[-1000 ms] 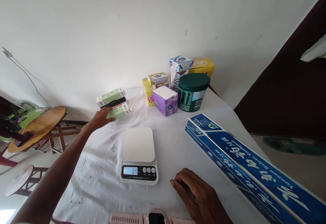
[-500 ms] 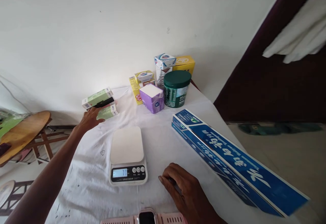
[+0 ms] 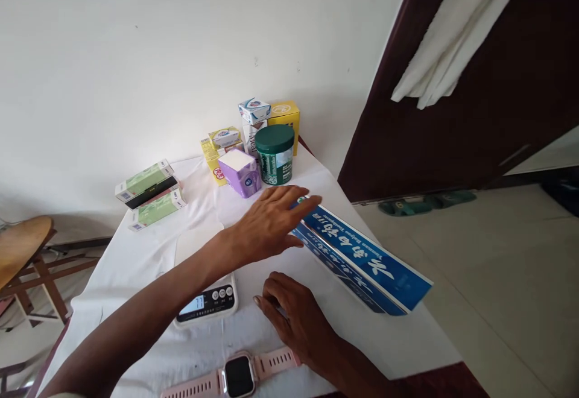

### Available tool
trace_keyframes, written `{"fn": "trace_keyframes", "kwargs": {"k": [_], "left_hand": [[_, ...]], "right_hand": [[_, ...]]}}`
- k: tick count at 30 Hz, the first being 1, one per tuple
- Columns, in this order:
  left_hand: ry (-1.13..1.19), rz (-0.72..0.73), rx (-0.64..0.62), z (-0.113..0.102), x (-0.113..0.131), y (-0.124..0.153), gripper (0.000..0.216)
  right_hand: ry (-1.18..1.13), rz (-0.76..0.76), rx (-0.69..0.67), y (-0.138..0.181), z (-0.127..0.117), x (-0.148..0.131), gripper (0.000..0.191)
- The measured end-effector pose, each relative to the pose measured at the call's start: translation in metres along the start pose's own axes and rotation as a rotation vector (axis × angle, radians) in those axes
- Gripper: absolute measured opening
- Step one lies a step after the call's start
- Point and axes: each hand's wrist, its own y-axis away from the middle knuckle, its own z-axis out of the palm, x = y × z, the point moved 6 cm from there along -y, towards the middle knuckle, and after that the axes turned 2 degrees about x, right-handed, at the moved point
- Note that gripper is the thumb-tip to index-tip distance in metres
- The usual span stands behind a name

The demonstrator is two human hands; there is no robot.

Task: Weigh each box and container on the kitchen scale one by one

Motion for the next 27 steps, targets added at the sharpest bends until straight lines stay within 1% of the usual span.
{"fn": "trace_keyframes", "kwargs": {"k": [2, 3, 6, 9, 13, 15, 17, 21, 24, 27], "left_hand": [[-0.039, 0.049, -0.061, 0.011, 0.009, -0.021, 0.079], [-0.063, 0.067, -0.098, 0.016, 0.012, -0.029, 0.077], [-0.124, 0.079, -0.205, 0.026, 0.014, -0.042, 0.060], [-0.167, 0.049, -0.251, 0.025, 0.013, -0.045, 0.045], [-0.180, 0.020, -0.245, 0.009, 0.013, -0.033, 0.042], [-0.164, -0.014, -0.208, -0.005, 0.008, -0.017, 0.041], [-0.141, -0.073, -0.158, -0.022, -0.001, 0.006, 0.042], [-0.158, -0.235, -0.089, -0.054, -0.030, 0.069, 0.041], [-0.213, -0.361, -0.111, -0.065, -0.051, 0.120, 0.041], [-0.196, -0.470, -0.149, -0.063, -0.065, 0.164, 0.039]], "right_hand": [[-0.002, 0.015, -0.012, 0.000, -0.001, 0.000, 0.028], [-0.002, 0.022, -0.016, 0.000, -0.001, 0.000, 0.028], [0.001, 0.024, -0.024, 0.000, -0.002, -0.001, 0.026], [0.010, 0.008, -0.019, 0.001, -0.002, -0.003, 0.025], [0.018, 0.013, -0.012, 0.003, -0.003, -0.004, 0.024], [0.024, 0.002, -0.007, 0.003, -0.003, -0.004, 0.024], [0.022, -0.013, -0.010, 0.002, -0.002, -0.003, 0.024], [0.016, -0.052, 0.000, 0.002, 0.000, -0.001, 0.024], [0.028, -0.070, 0.018, 0.003, 0.001, -0.001, 0.024], [0.039, -0.079, 0.027, 0.004, 0.002, 0.000, 0.025]]}}
